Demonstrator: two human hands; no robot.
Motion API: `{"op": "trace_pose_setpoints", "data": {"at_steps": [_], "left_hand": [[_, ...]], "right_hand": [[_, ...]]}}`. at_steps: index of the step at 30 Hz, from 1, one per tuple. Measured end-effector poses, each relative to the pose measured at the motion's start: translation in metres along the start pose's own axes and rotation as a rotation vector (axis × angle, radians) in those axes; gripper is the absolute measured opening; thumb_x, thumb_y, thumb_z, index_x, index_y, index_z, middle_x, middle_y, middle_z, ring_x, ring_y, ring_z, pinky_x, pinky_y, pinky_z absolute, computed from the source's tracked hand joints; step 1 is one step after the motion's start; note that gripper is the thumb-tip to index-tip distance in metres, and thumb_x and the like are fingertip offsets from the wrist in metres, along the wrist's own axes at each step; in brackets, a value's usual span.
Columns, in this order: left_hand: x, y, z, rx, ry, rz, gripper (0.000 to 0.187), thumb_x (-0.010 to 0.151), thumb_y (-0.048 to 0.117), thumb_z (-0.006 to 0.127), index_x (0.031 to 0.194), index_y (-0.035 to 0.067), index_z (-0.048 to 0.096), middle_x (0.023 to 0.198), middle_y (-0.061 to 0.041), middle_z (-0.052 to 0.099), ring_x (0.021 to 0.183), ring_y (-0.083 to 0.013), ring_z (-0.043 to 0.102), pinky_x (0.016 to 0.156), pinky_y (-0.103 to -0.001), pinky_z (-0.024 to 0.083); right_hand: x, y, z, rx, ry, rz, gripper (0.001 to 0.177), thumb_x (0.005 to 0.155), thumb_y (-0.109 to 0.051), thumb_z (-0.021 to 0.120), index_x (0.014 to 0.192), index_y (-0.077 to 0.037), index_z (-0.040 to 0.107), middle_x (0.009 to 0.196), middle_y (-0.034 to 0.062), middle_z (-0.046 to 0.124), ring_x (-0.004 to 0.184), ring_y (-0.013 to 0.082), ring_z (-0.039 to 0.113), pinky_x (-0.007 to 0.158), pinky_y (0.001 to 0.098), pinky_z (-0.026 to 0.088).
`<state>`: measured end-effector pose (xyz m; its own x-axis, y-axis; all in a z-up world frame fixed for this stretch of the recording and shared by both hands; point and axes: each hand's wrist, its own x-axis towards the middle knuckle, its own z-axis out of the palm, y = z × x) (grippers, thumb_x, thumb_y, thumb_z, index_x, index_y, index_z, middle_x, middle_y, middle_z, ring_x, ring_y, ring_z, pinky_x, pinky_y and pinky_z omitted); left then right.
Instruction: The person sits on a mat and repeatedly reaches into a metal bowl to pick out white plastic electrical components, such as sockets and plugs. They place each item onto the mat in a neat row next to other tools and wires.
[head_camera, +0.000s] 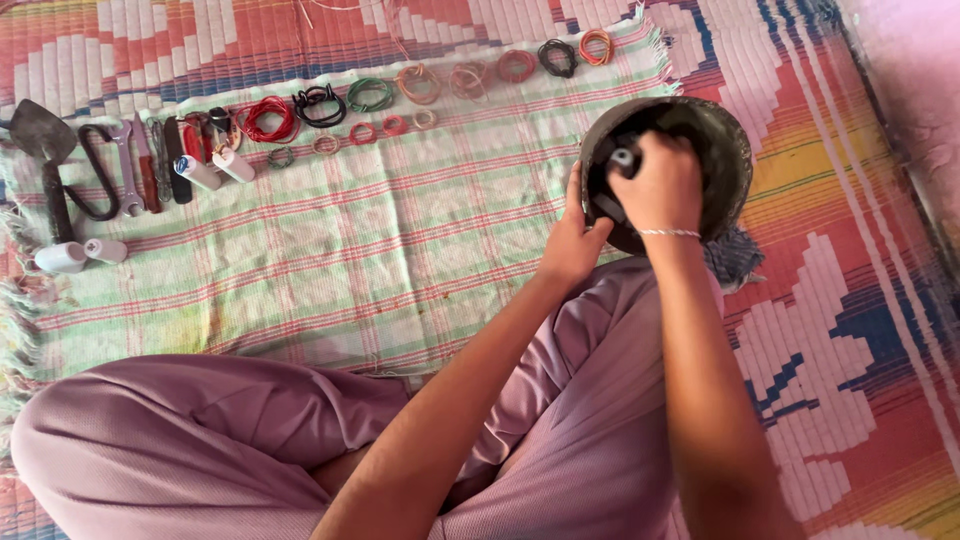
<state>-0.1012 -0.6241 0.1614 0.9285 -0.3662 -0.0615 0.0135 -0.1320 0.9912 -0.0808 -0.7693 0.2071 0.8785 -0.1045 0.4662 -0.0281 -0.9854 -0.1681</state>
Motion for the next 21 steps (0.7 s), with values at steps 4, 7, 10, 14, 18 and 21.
{"op": "trace_pose_setpoints", "data": {"at_steps": [4,7,10,14,18,21], "left_hand": [[0.021,0.001,0.004,0.005,-0.029,-0.098,0.099,0.086,0.023,0.059,0.165,0.018,-0.002,0.109,-0.033,0.069,0.099,-0.0468,0.071,0.088,-0.049,0.053],[0.037,0.001,0.011,0.027,-0.01,-0.112,0.1,0.086,0.028,0.061,0.165,0.014,0.0,0.115,-0.032,0.069,0.106,-0.0463,0.069,0.093,-0.048,0.052],[0.062,0.005,0.023,0.068,-0.009,-0.223,0.102,0.084,0.033,0.062,0.164,0.013,0.003,0.119,-0.031,0.068,0.11,-0.0459,0.068,0.096,-0.047,0.052],[0.098,0.019,0.035,0.14,0.068,-0.253,0.1,0.082,0.039,0.068,0.161,0.01,0.015,0.129,-0.031,0.063,0.121,-0.0461,0.061,0.103,-0.048,0.047],[0.117,0.042,0.038,0.157,0.062,-0.367,0.095,0.079,0.039,0.069,0.158,0.009,0.026,0.128,-0.028,0.067,0.124,-0.0433,0.063,0.103,-0.047,0.048],[0.119,0.06,0.03,0.083,-0.028,-0.497,0.092,0.078,0.038,0.063,0.157,0.011,0.024,0.123,-0.028,0.067,0.107,-0.0465,0.075,0.078,-0.051,0.065]], "right_hand": [[-0.022,0.005,-0.033,0.442,0.151,0.179,0.024,0.09,-0.013,0.082,0.096,0.002,0.065,0.087,0.0129,0.071,0.079,0.023,0.072,0.072,0.0378,0.058],[-0.027,0.012,-0.038,0.643,0.25,0.304,0.019,0.099,-0.009,0.077,0.103,0.001,0.062,0.089,0.0115,0.069,0.078,0.0145,0.068,0.071,0.031,0.057],[-0.022,0.026,-0.044,1.065,0.255,0.456,0.016,0.103,-0.012,0.069,0.109,-0.002,0.058,0.096,0.01,0.07,0.077,0.016,0.071,0.071,0.0303,0.061],[-0.021,0.039,-0.048,1.532,0.249,0.638,0.021,0.104,-0.022,0.06,0.115,-0.004,0.056,0.094,0.0173,0.071,0.076,0.0224,0.072,0.071,0.0318,0.06],[-0.027,0.044,-0.054,1.672,0.218,0.756,0.033,0.105,-0.029,0.059,0.12,0.0,0.061,0.098,0.018,0.073,0.08,0.0234,0.07,0.077,0.0332,0.059],[-0.026,0.041,-0.062,1.715,0.173,0.798,0.037,0.106,-0.031,0.059,0.127,0.0,0.063,0.1,0.0169,0.074,0.083,0.0219,0.07,0.077,0.0317,0.057]]}}
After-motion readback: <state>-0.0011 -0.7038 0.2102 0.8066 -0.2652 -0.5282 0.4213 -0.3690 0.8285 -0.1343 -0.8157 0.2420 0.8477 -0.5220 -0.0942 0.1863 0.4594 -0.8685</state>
